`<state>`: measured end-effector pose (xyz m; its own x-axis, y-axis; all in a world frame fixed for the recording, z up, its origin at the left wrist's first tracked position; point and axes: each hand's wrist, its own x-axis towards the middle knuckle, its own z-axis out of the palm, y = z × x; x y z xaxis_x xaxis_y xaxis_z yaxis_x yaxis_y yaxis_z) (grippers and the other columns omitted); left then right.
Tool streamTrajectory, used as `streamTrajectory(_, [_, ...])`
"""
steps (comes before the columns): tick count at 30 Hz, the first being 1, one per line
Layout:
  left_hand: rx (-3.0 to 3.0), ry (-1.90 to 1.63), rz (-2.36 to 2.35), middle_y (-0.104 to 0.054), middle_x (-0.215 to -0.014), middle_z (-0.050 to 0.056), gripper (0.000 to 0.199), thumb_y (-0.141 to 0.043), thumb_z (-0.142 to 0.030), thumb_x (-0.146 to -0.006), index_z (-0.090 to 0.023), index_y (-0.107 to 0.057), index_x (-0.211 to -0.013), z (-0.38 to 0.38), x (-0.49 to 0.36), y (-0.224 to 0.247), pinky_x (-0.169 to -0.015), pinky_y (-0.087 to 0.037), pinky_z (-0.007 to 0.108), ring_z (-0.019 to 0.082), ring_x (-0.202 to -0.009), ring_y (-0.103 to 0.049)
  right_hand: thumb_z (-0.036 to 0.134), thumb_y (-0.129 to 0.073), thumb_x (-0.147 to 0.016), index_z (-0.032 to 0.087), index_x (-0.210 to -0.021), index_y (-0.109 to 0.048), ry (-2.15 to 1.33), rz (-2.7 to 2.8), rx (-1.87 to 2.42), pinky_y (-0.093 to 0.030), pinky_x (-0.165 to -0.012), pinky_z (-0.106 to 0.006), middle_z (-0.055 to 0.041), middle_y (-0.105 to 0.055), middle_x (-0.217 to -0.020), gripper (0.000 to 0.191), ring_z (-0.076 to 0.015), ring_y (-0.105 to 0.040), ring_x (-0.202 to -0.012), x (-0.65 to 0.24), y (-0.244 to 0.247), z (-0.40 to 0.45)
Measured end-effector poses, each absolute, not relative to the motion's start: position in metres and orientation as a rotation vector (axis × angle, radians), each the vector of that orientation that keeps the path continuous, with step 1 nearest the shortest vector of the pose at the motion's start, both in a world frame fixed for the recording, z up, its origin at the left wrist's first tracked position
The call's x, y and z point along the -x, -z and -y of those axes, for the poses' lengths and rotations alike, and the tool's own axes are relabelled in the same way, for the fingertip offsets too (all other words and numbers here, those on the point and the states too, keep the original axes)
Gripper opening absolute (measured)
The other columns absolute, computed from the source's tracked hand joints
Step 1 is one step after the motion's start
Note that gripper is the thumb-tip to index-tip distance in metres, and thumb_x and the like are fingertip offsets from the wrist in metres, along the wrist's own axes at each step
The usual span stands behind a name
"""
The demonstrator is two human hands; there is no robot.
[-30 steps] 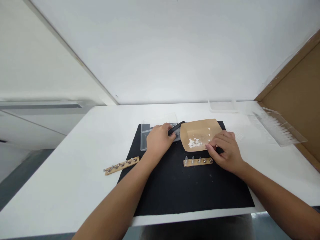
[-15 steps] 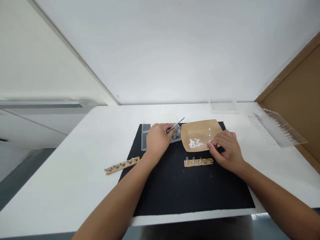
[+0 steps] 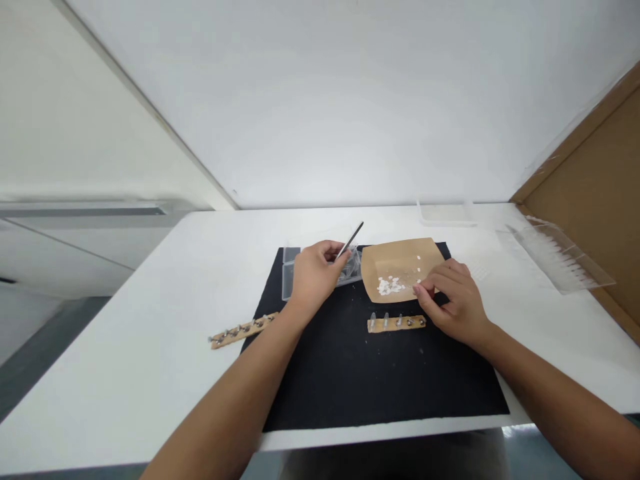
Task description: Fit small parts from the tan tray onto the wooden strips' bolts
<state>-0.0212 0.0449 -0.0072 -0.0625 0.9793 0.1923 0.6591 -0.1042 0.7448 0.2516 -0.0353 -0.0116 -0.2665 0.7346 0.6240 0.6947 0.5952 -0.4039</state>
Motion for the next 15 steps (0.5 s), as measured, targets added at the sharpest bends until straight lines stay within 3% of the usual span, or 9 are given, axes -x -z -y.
streamTrajectory(6, [-1.857, -0.952, -1.733, -0.082, -0.09, 0.006, 0.026, -0.068, -0.042, -0.089, -0.02, -0.081, -0.096, -0.0453, 0.0217, 0.0089, -0.075, -0.054, 0.033, 0.022, -0.079, -0.073, 0.022, -0.064, -0.099, 0.023, -0.072, -0.054, -0.053, 2.003, 1.144, -0.036, -0.076, -0.039, 0.0009, -0.062, -0.068, 0.029, -0.0188, -0.053, -0.073, -0.2517, 0.0115, 0.0348])
streamTrajectory(15, [-1.909, -0.931, -1.681, -0.081, -0.09, 0.006, 0.031, -0.062, -0.04, -0.097, -0.018, -0.081, -0.108, -0.0452, 0.0182, 0.0093, -0.079, -0.055, 0.034, 0.023, -0.082, -0.073, 0.023, -0.064, -0.101, 0.022, -0.072, -0.053, -0.048, 2.021, 1.149, -0.035, -0.077, -0.038, 0.0014, -0.061, -0.068, 0.03, -0.0183, -0.052, -0.074, -0.2516, 0.0132, 0.0336])
